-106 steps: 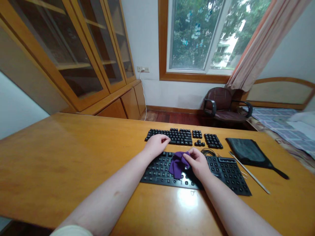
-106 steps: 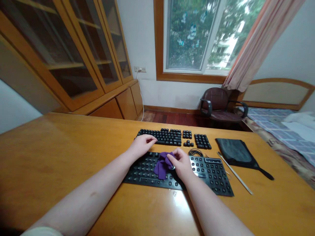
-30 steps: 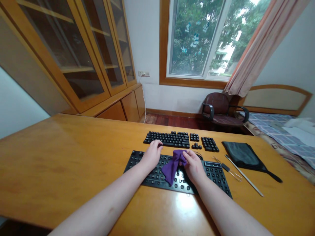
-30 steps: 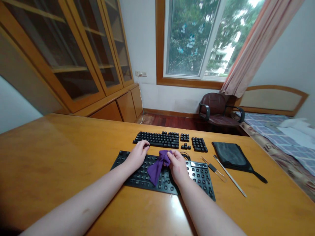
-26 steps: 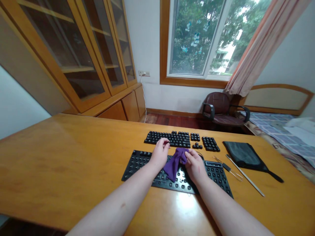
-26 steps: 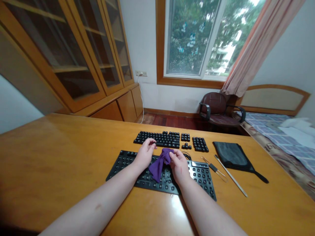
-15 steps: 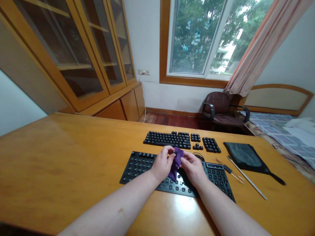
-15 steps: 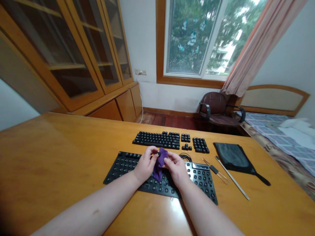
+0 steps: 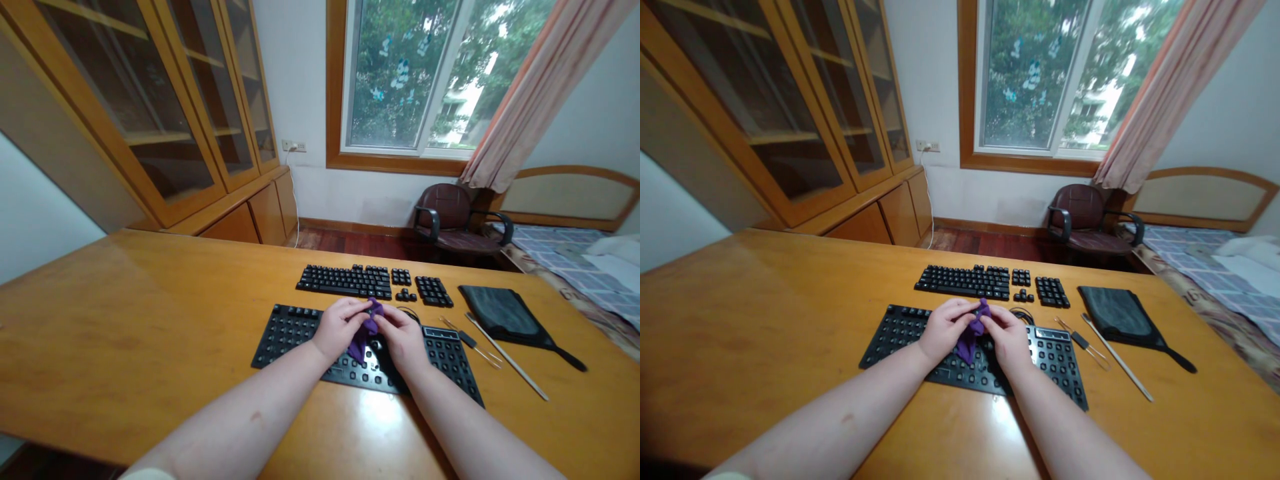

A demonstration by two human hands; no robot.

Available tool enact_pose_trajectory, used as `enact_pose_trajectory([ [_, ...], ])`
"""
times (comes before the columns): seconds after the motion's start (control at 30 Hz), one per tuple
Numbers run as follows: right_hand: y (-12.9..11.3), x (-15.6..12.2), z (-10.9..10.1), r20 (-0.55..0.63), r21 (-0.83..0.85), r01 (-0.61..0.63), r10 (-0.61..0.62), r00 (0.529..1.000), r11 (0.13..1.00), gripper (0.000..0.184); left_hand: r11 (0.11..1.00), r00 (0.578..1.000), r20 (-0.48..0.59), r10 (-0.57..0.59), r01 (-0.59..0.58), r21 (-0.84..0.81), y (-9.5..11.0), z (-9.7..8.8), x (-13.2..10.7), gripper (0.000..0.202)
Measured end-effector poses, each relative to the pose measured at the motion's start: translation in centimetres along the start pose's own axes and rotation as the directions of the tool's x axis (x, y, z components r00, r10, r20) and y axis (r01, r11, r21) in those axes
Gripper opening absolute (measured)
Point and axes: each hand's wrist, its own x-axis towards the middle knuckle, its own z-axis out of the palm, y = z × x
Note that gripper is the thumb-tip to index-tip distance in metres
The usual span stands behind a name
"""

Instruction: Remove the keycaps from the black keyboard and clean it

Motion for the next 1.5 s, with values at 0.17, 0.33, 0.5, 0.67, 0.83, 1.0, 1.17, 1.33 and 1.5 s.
enact_pose_trajectory([
  [0.17, -0.23, 0.33, -0.23, 0.063, -0.053, 0.002, 0.001, 0.998, 0.999, 0.023, 0.964, 0.978, -0.009, -0.208, 0.203, -0.171, -0.36, 0.55, 0.26, 0.016],
  [0.33, -0.09, 0.37, -0.28, 0.064, -0.11, 0.03, -0.023, 0.998, 0.993, 0.017, 0.864, 0.928, 0.049, -0.368, 0.361, -0.352, -0.9, 0.97, 0.44, 0.011],
  [0.5, -0.59, 0.32, -0.32, 0.041, -0.131, -0.002, 0.007, 0.999, 0.991, 0.019, 0.875, 0.929, 0.031, -0.368, 0.357, -0.326, -0.7, 0.85, 0.45, 0.01],
  [0.67, -0.67, 0.57, -0.66, 0.062, -0.099, 0.01, -0.003, 0.998, 0.995, 0.015, 0.861, 0.921, 0.039, -0.388, 0.377, -0.342, -0.42, 0.76, 0.45, 0.009],
  [0.83, -0.72, 0.7, -0.78, 0.017, -0.128, -0.025, 0.028, 0.999, 0.991, 0.015, 0.839, 0.912, 0.036, -0.41, 0.392, -0.377, -0.46, 0.96, 0.44, 0.011],
  [1.0, -0.67, 0.71, -0.61, 0.08, -0.206, 0.092, -0.077, 0.994, 0.974, 0.018, 0.865, 0.92, 0.013, -0.391, 0.372, -0.336, -0.63, 1.0, 0.38, 0.012],
  [1.17, -0.73, 0.83, -0.66, 0.026, -0.213, 0.11, -0.107, 0.994, 0.971, 0.011, 0.914, 0.945, -0.006, -0.327, 0.315, -0.256, -0.55, 0.82, 0.32, 0.011],
  [1.33, -0.96, 0.69, -0.52, -0.026, -0.194, 0.035, -0.041, 0.999, 0.98, 0.015, 0.943, 0.968, -0.044, -0.247, 0.229, -0.243, -0.47, 0.95, 0.26, 0.015],
  [1.5, -0.89, 0.53, -0.44, -0.031, -0.236, 0.045, -0.054, 0.998, 0.971, 0.018, 0.935, 0.983, -0.019, -0.184, 0.169, -0.313, -0.45, 0.92, 0.24, 0.021],
])
